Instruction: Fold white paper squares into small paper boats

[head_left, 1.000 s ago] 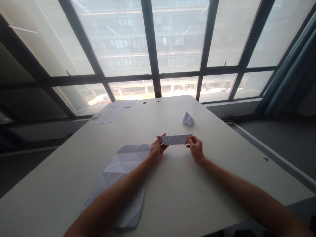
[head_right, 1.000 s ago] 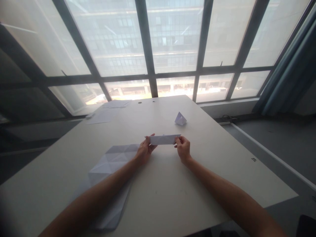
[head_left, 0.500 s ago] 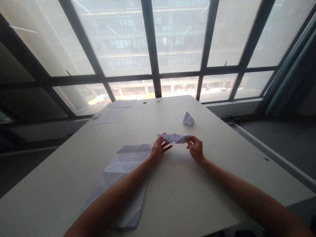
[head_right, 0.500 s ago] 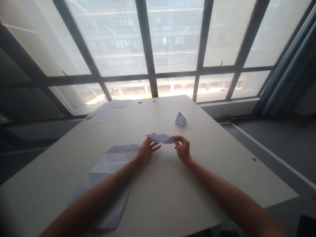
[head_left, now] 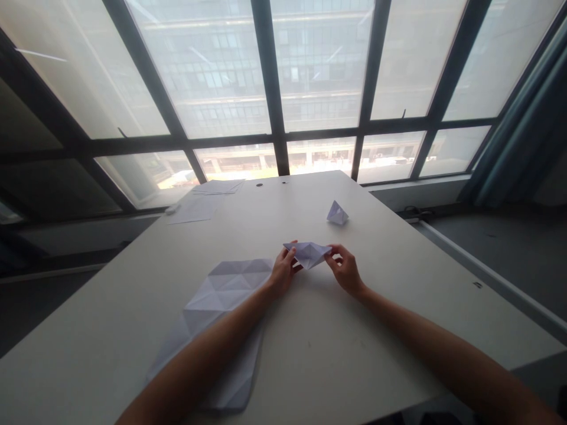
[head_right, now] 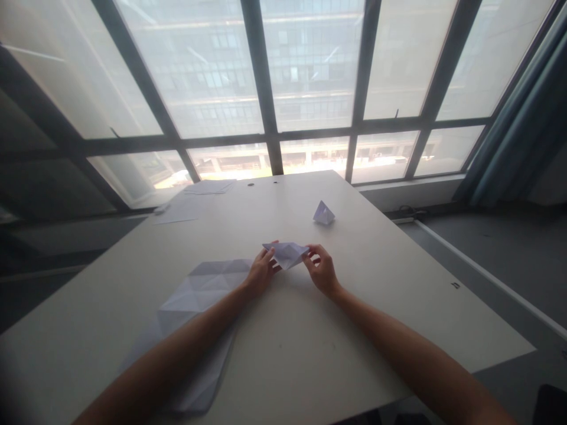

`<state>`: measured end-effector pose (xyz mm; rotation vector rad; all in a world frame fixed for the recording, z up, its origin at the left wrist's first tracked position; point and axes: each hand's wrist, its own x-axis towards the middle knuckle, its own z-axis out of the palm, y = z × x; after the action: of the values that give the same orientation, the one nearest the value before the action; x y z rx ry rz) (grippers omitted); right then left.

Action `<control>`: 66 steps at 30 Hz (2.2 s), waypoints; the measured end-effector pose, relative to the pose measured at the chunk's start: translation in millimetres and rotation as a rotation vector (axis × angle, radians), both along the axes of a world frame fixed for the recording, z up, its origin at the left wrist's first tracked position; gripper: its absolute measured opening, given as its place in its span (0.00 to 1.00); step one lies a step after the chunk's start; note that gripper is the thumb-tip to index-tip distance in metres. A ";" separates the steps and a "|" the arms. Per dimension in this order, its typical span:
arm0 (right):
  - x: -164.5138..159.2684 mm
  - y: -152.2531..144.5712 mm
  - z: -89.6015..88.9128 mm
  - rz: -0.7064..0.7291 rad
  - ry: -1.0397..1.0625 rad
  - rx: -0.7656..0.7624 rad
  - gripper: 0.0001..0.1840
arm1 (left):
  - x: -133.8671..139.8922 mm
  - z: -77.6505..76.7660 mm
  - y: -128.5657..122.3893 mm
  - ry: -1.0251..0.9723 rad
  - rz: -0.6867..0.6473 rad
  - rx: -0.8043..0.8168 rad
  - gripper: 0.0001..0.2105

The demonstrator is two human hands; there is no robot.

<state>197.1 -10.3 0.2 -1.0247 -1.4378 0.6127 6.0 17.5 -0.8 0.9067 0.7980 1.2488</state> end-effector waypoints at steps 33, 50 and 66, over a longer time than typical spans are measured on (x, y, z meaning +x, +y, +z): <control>0.1 -3.6 -0.7 0.372 -0.074 -0.224 0.21 | 6.4 8.4 -10.7 0.367 -0.073 0.271 0.16; 4.2 5.1 -7.8 0.367 0.150 -0.380 0.27 | -2.3 4.8 -6.2 0.397 -0.300 0.270 0.26; 5.0 0.1 1.2 0.420 0.112 -0.395 0.26 | -1.0 8.5 -7.7 0.577 -0.314 0.371 0.15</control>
<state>202.0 -10.3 1.3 -0.9712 -1.4734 1.2789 5.0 9.9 7.7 1.6732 0.8354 0.8718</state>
